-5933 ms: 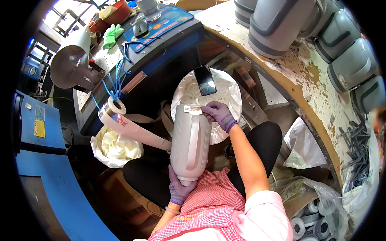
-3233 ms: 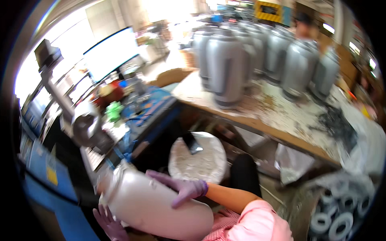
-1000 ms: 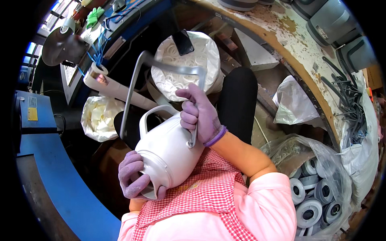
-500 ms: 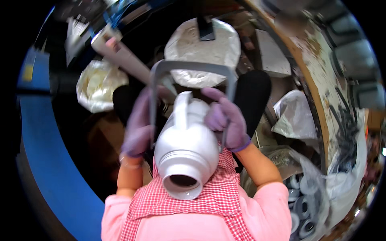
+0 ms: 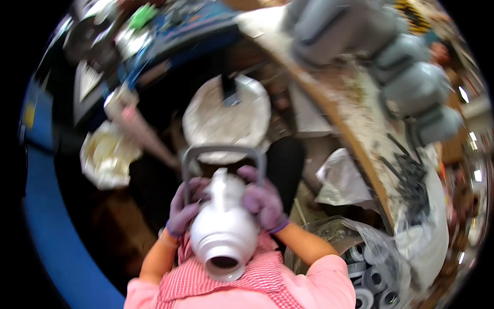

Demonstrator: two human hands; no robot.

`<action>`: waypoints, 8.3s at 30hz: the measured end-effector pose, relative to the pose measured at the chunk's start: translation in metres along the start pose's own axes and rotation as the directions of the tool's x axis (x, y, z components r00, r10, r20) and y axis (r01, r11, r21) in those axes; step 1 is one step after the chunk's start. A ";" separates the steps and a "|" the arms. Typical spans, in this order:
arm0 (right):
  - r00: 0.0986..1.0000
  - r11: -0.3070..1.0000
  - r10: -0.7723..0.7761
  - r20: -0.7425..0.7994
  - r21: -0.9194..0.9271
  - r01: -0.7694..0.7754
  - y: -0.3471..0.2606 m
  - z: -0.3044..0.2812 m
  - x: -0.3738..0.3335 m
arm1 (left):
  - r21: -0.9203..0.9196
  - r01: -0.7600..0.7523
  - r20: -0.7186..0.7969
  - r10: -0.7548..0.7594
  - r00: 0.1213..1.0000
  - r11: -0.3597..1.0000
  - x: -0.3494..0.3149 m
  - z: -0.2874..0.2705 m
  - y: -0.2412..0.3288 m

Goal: The person assembles white thermos bottles by inserting grey plastic handles into the bottle bodies. They pick up a bottle, insert a handle, and place the assembled unit on a table. The person repeats this process for multiple bottles.

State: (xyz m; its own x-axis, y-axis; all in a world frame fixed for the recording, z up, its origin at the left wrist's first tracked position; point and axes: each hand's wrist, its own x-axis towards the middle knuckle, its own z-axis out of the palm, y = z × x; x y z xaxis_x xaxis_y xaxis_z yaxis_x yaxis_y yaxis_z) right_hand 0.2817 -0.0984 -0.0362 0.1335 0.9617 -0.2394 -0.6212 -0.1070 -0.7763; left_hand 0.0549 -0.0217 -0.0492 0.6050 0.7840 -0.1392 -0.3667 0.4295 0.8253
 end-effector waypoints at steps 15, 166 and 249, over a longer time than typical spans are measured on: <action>0.986 0.997 -0.004 0.168 0.077 -0.009 -0.001 -0.007 -0.007 | -0.044 -0.071 -0.097 0.067 0.993 0.996 -0.010 0.003 -0.022; 0.425 -0.363 -0.902 -0.076 -0.400 -0.842 -0.057 -0.216 -0.411 | 0.771 -0.522 0.097 0.744 0.661 0.364 0.046 -0.116 0.043; 0.501 -0.242 -0.571 0.651 -0.716 0.655 -0.142 -0.047 -0.131 | -0.067 0.449 0.129 -0.438 0.890 0.891 0.072 -0.061 0.044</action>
State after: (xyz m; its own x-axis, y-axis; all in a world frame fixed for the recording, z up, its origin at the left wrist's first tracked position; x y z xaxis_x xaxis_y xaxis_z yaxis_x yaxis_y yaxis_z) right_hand 0.3890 -0.2213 0.0778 -0.0811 0.7067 0.7028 0.7905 0.4751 -0.3866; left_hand 0.0388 0.0814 -0.0561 0.7901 0.4513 -0.4147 -0.1026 0.7644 0.6365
